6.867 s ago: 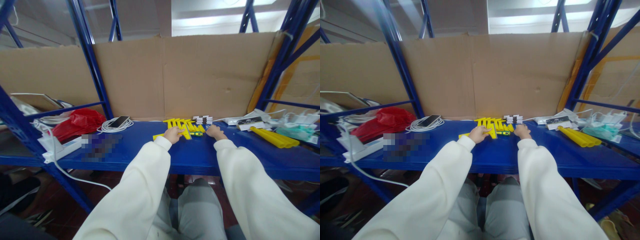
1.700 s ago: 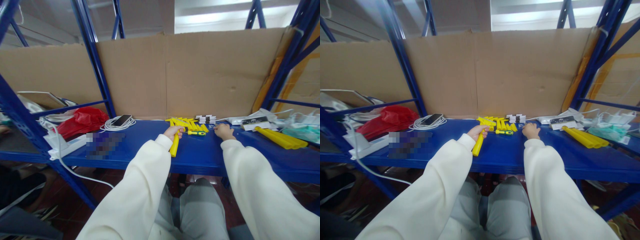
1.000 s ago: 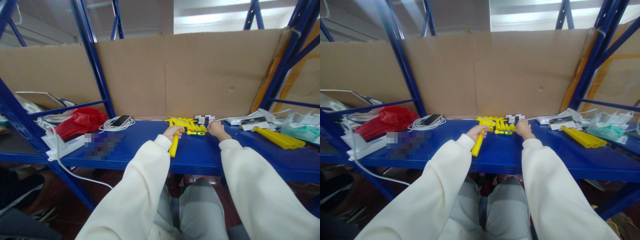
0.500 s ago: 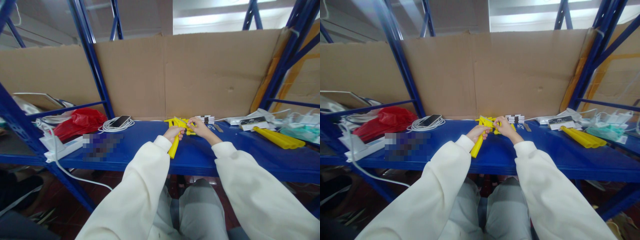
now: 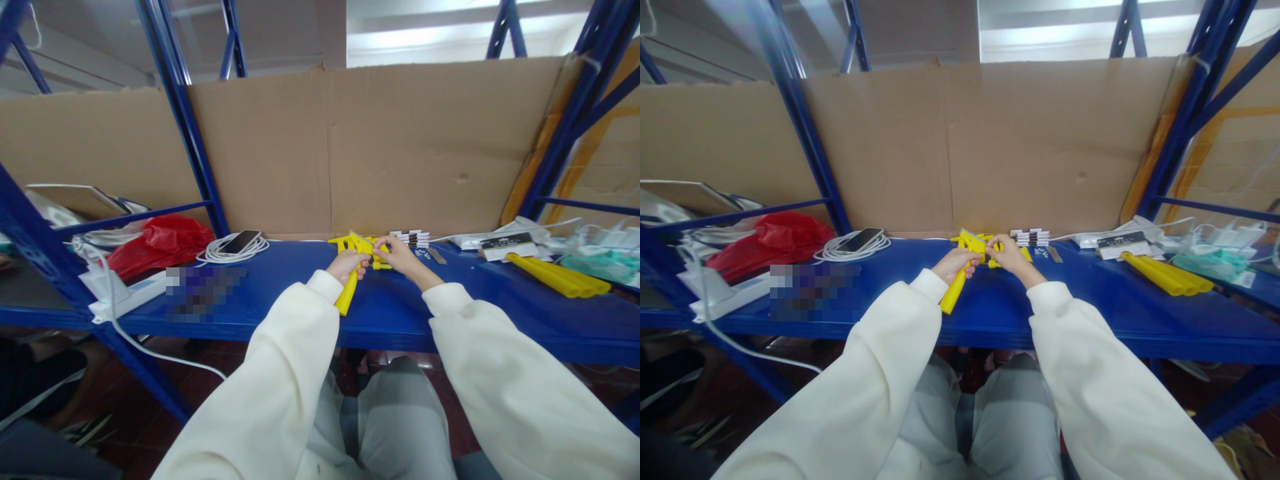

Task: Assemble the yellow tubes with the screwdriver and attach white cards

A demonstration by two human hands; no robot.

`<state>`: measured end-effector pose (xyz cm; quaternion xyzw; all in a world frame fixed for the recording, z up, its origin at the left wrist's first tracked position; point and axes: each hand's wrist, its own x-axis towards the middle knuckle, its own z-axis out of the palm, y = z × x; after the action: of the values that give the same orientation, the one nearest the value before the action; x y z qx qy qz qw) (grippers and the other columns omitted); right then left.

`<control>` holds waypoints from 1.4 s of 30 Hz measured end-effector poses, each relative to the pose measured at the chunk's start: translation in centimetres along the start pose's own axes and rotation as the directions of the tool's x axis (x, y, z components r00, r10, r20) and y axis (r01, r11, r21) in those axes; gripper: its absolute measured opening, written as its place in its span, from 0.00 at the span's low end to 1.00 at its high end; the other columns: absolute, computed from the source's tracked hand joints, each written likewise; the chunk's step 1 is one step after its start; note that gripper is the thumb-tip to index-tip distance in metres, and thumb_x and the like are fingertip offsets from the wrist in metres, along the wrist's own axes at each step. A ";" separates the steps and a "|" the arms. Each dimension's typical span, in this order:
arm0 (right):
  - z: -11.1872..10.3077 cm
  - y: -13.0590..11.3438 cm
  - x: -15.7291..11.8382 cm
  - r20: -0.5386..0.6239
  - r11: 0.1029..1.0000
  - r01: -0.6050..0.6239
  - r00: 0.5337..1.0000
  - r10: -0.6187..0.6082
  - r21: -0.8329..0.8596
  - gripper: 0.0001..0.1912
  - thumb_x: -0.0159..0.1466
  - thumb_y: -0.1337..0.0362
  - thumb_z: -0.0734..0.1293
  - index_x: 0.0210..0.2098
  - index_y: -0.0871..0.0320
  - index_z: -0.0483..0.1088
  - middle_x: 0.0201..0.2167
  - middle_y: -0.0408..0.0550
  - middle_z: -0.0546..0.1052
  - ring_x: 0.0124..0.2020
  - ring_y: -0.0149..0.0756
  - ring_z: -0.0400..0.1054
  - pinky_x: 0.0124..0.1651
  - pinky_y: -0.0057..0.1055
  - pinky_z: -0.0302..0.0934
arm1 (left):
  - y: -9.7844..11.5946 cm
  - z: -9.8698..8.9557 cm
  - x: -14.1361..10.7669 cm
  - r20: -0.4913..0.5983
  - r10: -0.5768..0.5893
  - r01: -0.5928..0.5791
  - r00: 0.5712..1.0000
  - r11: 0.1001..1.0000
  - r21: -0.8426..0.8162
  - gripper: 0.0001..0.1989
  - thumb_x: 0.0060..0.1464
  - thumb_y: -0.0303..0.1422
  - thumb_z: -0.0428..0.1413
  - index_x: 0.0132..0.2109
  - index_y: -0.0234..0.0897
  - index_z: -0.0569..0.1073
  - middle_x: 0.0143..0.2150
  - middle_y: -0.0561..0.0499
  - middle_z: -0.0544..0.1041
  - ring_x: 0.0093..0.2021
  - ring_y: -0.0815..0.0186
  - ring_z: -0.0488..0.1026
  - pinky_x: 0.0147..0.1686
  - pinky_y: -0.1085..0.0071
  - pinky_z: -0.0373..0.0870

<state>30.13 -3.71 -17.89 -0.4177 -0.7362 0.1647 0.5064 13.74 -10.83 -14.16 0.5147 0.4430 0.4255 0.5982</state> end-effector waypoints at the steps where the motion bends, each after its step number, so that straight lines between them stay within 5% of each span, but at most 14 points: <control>1: 0.1 0.0 -0.1 -0.013 0.999 -0.033 0.999 0.033 0.033 0.06 0.55 0.64 0.71 0.30 0.55 0.69 0.38 0.47 0.77 0.46 0.41 0.71 0.57 0.45 0.62 | 0.0 0.0 0.0 0.003 -0.002 0.002 1.000 1.000 0.000 0.12 0.62 0.19 0.48 0.30 0.36 0.64 0.14 0.62 0.60 0.11 0.78 0.53 0.14 0.80 0.50; 7: 0.7 -0.1 -0.1 0.042 0.955 -0.201 0.980 0.197 0.219 0.10 0.57 0.68 0.69 0.39 0.54 0.69 0.45 0.46 0.76 0.53 0.38 0.69 0.62 0.45 0.60 | -0.1 -0.2 0.3 0.033 -0.014 0.015 0.999 1.000 -0.027 0.11 0.59 0.20 0.53 0.31 0.36 0.64 0.15 0.62 0.61 0.11 0.78 0.54 0.14 0.80 0.49; 12: 1.0 0.6 0.0 0.072 0.954 -0.185 0.982 0.173 0.237 0.12 0.59 0.67 0.67 0.43 0.52 0.70 0.50 0.46 0.76 0.57 0.38 0.68 0.65 0.47 0.58 | -0.1 -0.2 0.3 0.036 -0.010 0.011 0.999 1.000 -0.029 0.11 0.60 0.20 0.51 0.30 0.36 0.64 0.15 0.62 0.61 0.11 0.78 0.53 0.14 0.80 0.49; 19: 1.0 2.6 0.3 0.043 0.998 -0.014 0.999 0.017 -0.054 0.13 0.63 0.57 0.66 0.47 0.52 0.72 0.53 0.51 0.76 0.58 0.44 0.67 0.65 0.50 0.57 | -0.1 -0.6 0.4 0.057 -0.019 0.023 0.998 0.997 -0.072 0.11 0.61 0.20 0.50 0.31 0.36 0.65 0.15 0.62 0.60 0.11 0.78 0.53 0.13 0.81 0.48; 25: -1.1 1.9 0.3 -0.022 0.927 0.076 0.996 -0.090 -0.368 0.20 0.66 0.49 0.62 0.46 0.57 0.74 0.48 0.57 0.78 0.53 0.48 0.70 0.60 0.48 0.61 | -0.4 -1.3 1.2 -0.024 -0.003 -0.001 1.000 0.986 -0.170 0.10 0.57 0.19 0.53 0.31 0.36 0.65 0.16 0.61 0.61 0.11 0.78 0.54 0.14 0.81 0.48; 30: -5.0 0.8 -0.6 0.104 0.770 -0.009 0.990 0.098 -0.639 0.16 0.63 0.49 0.66 0.35 0.55 0.78 0.44 0.55 0.80 0.51 0.53 0.71 0.53 0.47 0.65 | -0.4 -1.9 1.6 -0.180 0.006 -0.048 0.984 0.973 -0.226 0.13 0.58 0.18 0.51 0.28 0.36 0.63 0.15 0.60 0.61 0.11 0.78 0.53 0.14 0.80 0.48; 35: -6.2 1.0 -1.5 0.240 0.647 -0.049 0.905 0.351 -0.761 0.18 0.55 0.54 0.74 0.43 0.52 0.78 0.48 0.52 0.80 0.53 0.53 0.71 0.52 0.44 0.66 | -0.3 -1.9 1.4 -0.222 0.022 -0.077 0.975 0.966 -0.246 0.12 0.58 0.17 0.50 0.29 0.36 0.64 0.15 0.61 0.60 0.11 0.77 0.53 0.14 0.79 0.50; 42: -5.6 1.4 -1.5 0.269 0.670 -0.054 0.889 0.370 -0.740 0.18 0.56 0.62 0.74 0.46 0.53 0.74 0.46 0.53 0.80 0.48 0.49 0.74 0.50 0.39 0.67 | -0.4 -1.9 1.5 -0.230 -0.004 -0.056 0.973 0.967 -0.251 0.12 0.54 0.17 0.54 0.28 0.36 0.65 0.15 0.61 0.61 0.11 0.77 0.53 0.14 0.79 0.49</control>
<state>35.89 -5.05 -17.36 -0.6230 -0.7730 0.0059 0.1199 12.29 -9.00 -14.82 0.3868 0.4435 0.5432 0.5988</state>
